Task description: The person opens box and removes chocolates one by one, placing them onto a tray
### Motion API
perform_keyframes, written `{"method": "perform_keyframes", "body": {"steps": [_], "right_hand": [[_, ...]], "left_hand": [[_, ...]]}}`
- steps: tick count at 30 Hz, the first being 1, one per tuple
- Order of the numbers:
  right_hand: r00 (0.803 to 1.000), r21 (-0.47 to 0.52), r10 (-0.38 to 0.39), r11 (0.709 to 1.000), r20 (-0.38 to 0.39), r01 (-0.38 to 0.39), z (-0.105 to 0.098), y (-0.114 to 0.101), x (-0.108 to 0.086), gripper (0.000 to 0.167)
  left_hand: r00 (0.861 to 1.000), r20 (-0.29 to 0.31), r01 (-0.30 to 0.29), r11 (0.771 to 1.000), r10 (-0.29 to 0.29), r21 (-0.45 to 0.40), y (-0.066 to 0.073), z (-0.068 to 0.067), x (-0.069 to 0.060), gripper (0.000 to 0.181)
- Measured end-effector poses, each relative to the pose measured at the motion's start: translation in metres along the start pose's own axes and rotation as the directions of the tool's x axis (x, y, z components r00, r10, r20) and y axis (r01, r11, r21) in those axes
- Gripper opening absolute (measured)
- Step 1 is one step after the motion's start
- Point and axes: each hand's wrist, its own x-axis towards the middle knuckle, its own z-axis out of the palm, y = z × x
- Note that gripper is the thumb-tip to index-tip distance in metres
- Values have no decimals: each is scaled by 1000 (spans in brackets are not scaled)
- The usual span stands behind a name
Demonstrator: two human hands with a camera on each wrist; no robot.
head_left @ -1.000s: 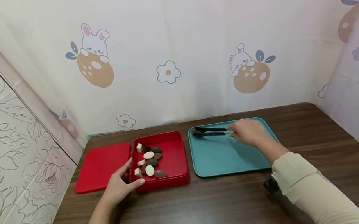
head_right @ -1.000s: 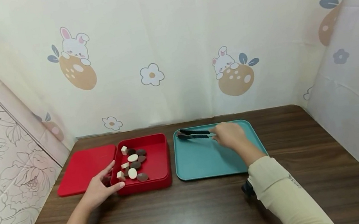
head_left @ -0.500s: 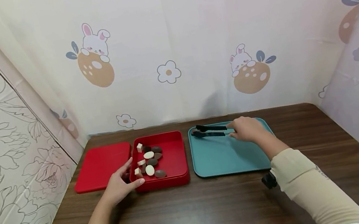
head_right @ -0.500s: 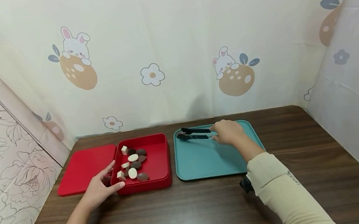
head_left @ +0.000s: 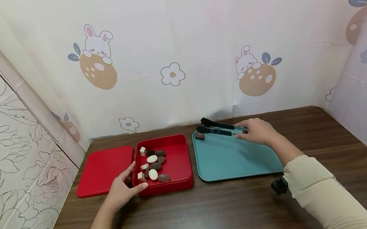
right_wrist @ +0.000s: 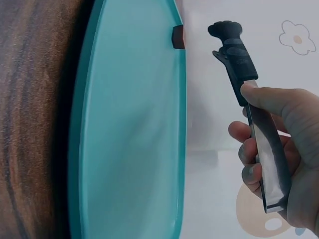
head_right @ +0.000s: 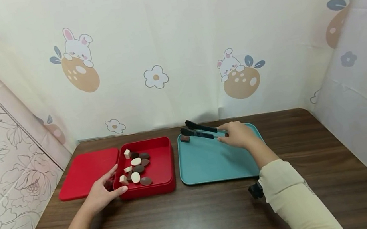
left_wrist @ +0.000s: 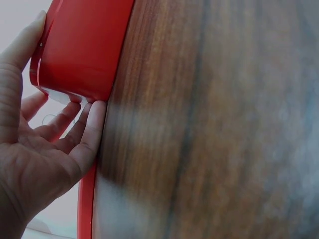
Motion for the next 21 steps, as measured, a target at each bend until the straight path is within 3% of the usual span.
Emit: {"method": "perform_keyframes", "body": {"steps": [11,17,21], "right_hand": [[998,183,-65,981,2,63,7,-8,-4,46],[993,285,-117,951,-21,119,13,-17,-7,46],[992,353,-111,928,-52,122,15,-26,-9,49]], "left_hand": [[1000,1,-1,1000,1,-10,-1,0,1,89],[1000,-2,0,1000,0,-15,-1,0,1,88],[1000,-5,-4,1000,4,-17,-1,0,1,88]]}}
